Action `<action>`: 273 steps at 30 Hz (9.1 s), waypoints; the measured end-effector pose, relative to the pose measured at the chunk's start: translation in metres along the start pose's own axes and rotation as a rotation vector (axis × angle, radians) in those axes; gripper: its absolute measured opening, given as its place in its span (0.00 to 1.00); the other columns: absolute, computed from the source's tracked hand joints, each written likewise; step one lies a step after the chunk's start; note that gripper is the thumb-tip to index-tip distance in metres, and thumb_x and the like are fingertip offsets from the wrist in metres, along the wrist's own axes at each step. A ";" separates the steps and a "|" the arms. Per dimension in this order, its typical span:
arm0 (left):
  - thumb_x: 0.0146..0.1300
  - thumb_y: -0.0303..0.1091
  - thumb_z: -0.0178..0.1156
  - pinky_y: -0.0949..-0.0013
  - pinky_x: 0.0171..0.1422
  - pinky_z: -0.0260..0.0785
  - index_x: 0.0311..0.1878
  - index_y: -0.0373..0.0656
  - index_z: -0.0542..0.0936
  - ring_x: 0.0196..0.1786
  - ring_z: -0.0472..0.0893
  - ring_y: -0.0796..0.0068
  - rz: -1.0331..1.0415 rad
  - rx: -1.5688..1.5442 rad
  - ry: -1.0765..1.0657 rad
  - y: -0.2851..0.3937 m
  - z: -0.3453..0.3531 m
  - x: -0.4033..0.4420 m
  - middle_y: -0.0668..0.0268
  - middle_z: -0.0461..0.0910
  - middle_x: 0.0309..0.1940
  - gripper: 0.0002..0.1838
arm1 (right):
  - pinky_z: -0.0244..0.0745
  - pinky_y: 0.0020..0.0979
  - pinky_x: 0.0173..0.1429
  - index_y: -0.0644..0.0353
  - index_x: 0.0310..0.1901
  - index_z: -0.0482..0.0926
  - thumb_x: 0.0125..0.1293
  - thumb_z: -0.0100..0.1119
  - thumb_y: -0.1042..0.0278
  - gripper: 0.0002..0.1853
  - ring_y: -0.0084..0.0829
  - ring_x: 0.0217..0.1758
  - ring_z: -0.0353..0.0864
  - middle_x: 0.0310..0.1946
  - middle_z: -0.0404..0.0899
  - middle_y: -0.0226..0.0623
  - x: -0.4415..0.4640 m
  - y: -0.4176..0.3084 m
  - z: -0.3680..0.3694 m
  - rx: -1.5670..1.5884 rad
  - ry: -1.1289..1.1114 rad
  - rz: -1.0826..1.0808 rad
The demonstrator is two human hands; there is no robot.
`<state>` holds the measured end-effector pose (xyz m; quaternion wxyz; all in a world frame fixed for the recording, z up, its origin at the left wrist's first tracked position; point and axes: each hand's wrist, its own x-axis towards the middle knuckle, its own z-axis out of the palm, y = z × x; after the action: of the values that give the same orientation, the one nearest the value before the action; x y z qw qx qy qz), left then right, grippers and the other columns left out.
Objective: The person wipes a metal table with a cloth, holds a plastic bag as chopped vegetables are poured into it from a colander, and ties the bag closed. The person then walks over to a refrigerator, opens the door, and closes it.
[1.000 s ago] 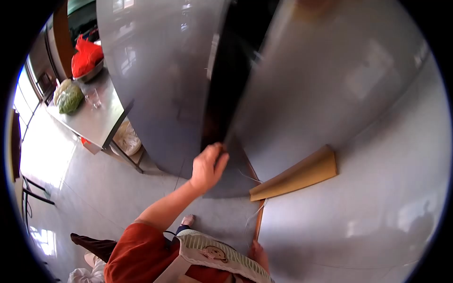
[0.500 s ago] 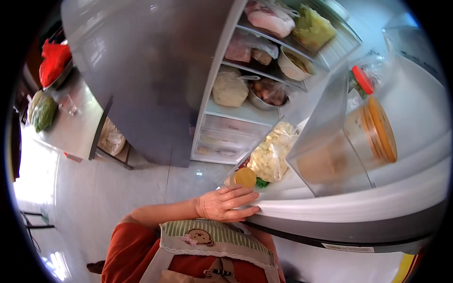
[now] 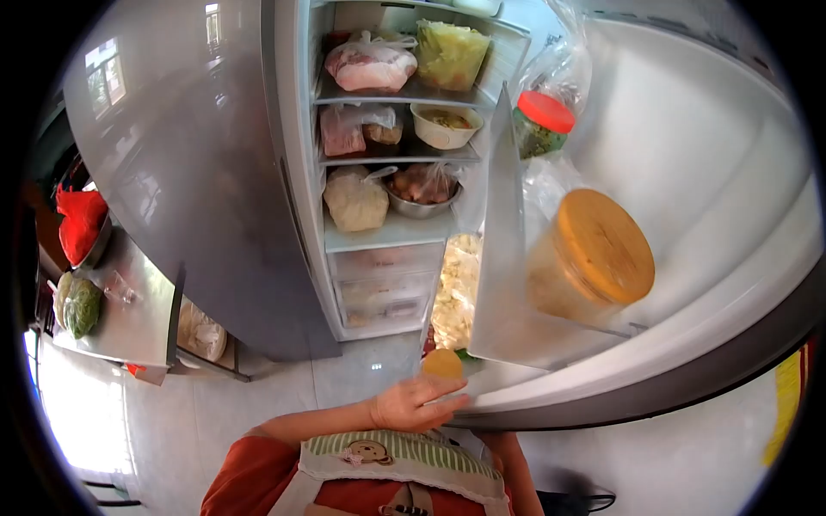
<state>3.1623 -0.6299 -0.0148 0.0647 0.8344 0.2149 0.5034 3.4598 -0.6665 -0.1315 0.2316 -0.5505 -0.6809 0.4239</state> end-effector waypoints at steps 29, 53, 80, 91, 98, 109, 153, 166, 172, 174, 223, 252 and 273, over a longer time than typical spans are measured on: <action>0.51 0.20 0.57 0.64 0.36 0.78 0.57 0.41 0.76 0.34 0.83 0.58 -0.284 -0.199 -0.110 -0.090 -0.103 -0.107 0.58 0.83 0.38 0.26 | 0.72 0.34 0.40 0.66 0.57 0.68 0.66 0.59 0.61 0.23 0.36 0.36 0.76 0.35 0.75 0.44 0.026 0.008 0.110 -0.419 0.433 0.182; 0.60 0.28 0.59 0.64 0.35 0.76 0.49 0.43 0.80 0.33 0.83 0.61 -0.525 -0.275 -0.354 -0.101 -0.146 -0.159 0.60 0.83 0.37 0.13 | 0.67 0.33 0.28 0.66 0.52 0.70 0.67 0.55 0.60 0.19 0.32 0.24 0.72 0.24 0.71 0.40 0.038 0.001 0.130 -0.399 0.464 0.324; 0.65 0.29 0.55 0.59 0.39 0.75 0.49 0.43 0.79 0.34 0.82 0.53 -0.768 -0.254 0.101 -0.025 -0.088 -0.170 0.56 0.82 0.33 0.11 | 0.62 0.31 0.15 0.67 0.47 0.71 0.68 0.51 0.58 0.17 0.28 0.12 0.67 0.12 0.67 0.36 0.108 -0.033 0.167 0.162 0.237 0.256; 0.67 0.32 0.56 0.62 0.36 0.76 0.51 0.45 0.78 0.30 0.83 0.59 -0.919 -0.117 0.181 -0.024 -0.203 -0.234 0.59 0.82 0.28 0.11 | 0.59 0.30 0.09 0.67 0.45 0.72 0.69 0.49 0.58 0.17 0.26 0.06 0.65 0.08 0.65 0.34 0.147 -0.080 0.224 0.309 0.285 0.180; 0.69 0.28 0.53 0.73 0.34 0.77 0.51 0.41 0.79 0.30 0.83 0.77 -1.105 -0.453 0.012 -0.034 -0.235 -0.240 0.64 0.83 0.28 0.10 | 0.78 0.31 0.22 0.68 0.43 0.73 0.67 0.56 0.61 0.16 0.27 0.19 0.77 0.20 0.75 0.37 0.133 -0.135 0.234 0.135 0.377 0.379; 0.71 0.30 0.52 0.76 0.32 0.74 0.48 0.37 0.80 0.27 0.81 0.80 -1.151 -0.539 -0.001 -0.080 -0.223 -0.231 0.64 0.81 0.25 0.10 | 0.80 0.40 0.34 0.71 0.32 0.77 0.60 0.57 0.67 0.12 0.44 0.23 0.84 0.20 0.80 0.49 0.123 -0.123 0.213 -0.048 0.505 0.315; 0.51 0.25 0.55 0.60 0.43 0.71 0.40 0.46 0.80 0.37 0.79 0.60 -0.920 -0.327 -0.191 -0.095 -0.201 -0.309 0.63 0.79 0.36 0.12 | 0.74 0.47 0.42 0.71 0.32 0.83 0.67 0.46 0.42 0.32 0.48 0.32 0.81 0.28 0.83 0.51 0.158 -0.118 0.248 -0.360 0.365 0.302; 0.53 0.28 0.53 0.55 0.47 0.73 0.42 0.44 0.81 0.40 0.81 0.51 -1.330 -0.187 0.102 -0.033 -0.325 -0.400 0.55 0.82 0.38 0.14 | 0.76 0.43 0.50 0.62 0.39 0.79 0.71 0.44 0.57 0.18 0.45 0.46 0.82 0.39 0.83 0.45 0.201 -0.155 0.427 -0.631 -0.949 0.184; 0.60 0.33 0.51 0.54 0.50 0.73 0.42 0.44 0.82 0.44 0.81 0.50 -1.497 -0.047 0.162 0.004 -0.368 -0.428 0.54 0.82 0.39 0.13 | 0.75 0.44 0.50 0.62 0.41 0.79 0.69 0.45 0.60 0.15 0.48 0.47 0.80 0.40 0.82 0.48 0.205 -0.296 0.519 -0.872 -1.336 -0.341; 0.60 0.34 0.51 0.54 0.50 0.73 0.42 0.43 0.82 0.43 0.81 0.50 -1.500 -0.052 0.189 0.016 -0.383 -0.443 0.54 0.82 0.39 0.12 | 0.75 0.44 0.50 0.61 0.42 0.78 0.69 0.46 0.61 0.14 0.49 0.48 0.80 0.41 0.82 0.50 0.201 -0.337 0.552 -0.885 -1.354 -0.402; 0.61 0.44 0.57 0.55 0.58 0.71 0.50 0.41 0.80 0.53 0.79 0.53 -2.411 0.536 0.644 0.628 -1.297 -1.261 0.52 0.81 0.48 0.20 | 0.72 0.47 0.48 0.62 0.46 0.74 0.66 0.50 0.57 0.17 0.52 0.47 0.78 0.37 0.79 0.52 -0.296 -1.024 1.701 -0.721 -1.784 -1.132; 0.64 0.36 0.54 0.63 0.27 0.71 0.46 0.39 0.80 0.34 0.82 0.67 -2.446 -0.157 0.766 0.306 -2.035 -1.709 0.57 0.81 0.32 0.13 | 0.73 0.49 0.46 0.62 0.42 0.75 0.66 0.49 0.53 0.18 0.51 0.42 0.81 0.36 0.81 0.50 0.005 -1.379 2.248 -0.631 -1.281 -0.640; 0.63 0.31 0.56 0.70 0.32 0.74 0.54 0.36 0.75 0.32 0.83 0.70 -1.951 -0.351 -0.074 -0.416 -2.252 -1.530 0.58 0.82 0.37 0.17 | 0.73 0.48 0.45 0.61 0.45 0.76 0.64 0.53 0.57 0.16 0.50 0.43 0.80 0.39 0.81 0.49 0.433 -1.441 2.281 -0.349 -0.910 -0.236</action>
<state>0.4721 -1.1486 -0.3004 0.5801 0.2858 0.7279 0.2281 0.7543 -1.0422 -0.2145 -0.1382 -0.2594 -0.8313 0.4717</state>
